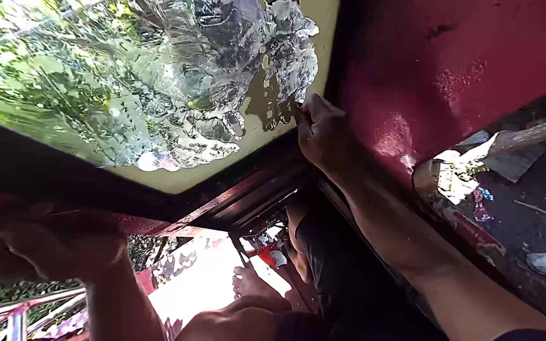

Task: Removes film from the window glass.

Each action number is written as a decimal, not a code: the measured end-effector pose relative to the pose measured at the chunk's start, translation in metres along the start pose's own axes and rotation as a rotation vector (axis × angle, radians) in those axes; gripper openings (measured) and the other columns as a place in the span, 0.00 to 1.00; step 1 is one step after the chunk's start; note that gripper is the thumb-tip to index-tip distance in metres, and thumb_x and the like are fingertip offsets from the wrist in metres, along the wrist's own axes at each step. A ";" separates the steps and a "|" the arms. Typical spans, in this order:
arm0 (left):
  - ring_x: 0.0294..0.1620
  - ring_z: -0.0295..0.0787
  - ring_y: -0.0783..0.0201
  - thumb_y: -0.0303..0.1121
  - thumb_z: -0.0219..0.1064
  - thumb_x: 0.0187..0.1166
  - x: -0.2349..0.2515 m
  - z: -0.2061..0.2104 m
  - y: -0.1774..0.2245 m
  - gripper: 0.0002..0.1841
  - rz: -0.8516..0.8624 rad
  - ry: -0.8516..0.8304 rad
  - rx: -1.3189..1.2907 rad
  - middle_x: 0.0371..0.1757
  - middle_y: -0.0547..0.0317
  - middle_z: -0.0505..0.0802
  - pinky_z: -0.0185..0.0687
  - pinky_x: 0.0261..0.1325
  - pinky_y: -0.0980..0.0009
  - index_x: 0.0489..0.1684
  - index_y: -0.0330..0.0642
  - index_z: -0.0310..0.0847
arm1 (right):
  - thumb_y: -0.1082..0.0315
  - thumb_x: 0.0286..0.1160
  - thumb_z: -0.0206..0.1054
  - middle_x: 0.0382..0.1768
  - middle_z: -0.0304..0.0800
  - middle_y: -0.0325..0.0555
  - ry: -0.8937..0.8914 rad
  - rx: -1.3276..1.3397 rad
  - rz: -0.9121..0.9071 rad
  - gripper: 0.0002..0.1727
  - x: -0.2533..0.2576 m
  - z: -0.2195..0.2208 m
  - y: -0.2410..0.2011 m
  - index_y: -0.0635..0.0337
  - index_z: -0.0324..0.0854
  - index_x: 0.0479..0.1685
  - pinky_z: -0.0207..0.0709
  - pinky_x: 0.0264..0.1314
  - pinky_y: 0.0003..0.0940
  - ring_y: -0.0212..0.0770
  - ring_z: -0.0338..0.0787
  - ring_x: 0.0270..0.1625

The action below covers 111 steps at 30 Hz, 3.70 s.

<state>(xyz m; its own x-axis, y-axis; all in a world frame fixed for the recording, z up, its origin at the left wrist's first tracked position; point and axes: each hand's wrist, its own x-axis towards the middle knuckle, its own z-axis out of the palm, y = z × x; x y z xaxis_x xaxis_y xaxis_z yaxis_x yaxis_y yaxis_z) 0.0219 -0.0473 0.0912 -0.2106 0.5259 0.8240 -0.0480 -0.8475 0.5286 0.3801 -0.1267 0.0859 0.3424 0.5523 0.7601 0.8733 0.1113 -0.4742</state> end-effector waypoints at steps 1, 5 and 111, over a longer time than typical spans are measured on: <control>0.42 0.90 0.67 0.37 0.47 0.88 0.000 -0.001 -0.001 0.12 0.007 -0.008 0.000 0.35 0.67 0.89 0.88 0.49 0.66 0.41 0.47 0.75 | 0.69 0.82 0.64 0.28 0.87 0.52 0.030 0.016 0.009 0.11 -0.004 0.004 -0.001 0.67 0.83 0.32 0.79 0.30 0.38 0.45 0.88 0.28; 0.43 0.90 0.68 0.39 0.48 0.89 0.000 -0.002 -0.003 0.12 0.032 -0.017 0.013 0.36 0.67 0.89 0.87 0.50 0.67 0.42 0.47 0.75 | 0.70 0.81 0.66 0.21 0.80 0.44 0.096 0.105 0.068 0.12 -0.014 0.012 -0.006 0.64 0.79 0.26 0.72 0.26 0.28 0.34 0.80 0.22; 0.43 0.89 0.70 0.32 0.50 0.87 0.002 0.002 -0.003 0.13 0.055 0.059 -0.012 0.35 0.67 0.90 0.86 0.53 0.67 0.37 0.44 0.82 | 0.67 0.82 0.62 0.17 0.78 0.34 0.033 0.522 0.361 0.13 0.005 0.022 -0.023 0.59 0.80 0.26 0.74 0.24 0.26 0.26 0.77 0.18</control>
<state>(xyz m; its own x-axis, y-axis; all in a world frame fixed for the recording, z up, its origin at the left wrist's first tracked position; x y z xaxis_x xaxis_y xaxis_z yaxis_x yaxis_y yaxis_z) 0.0235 -0.0438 0.0920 -0.2704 0.4741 0.8379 -0.0463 -0.8757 0.4806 0.3545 -0.1083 0.0905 0.6010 0.6057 0.5214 0.4200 0.3156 -0.8509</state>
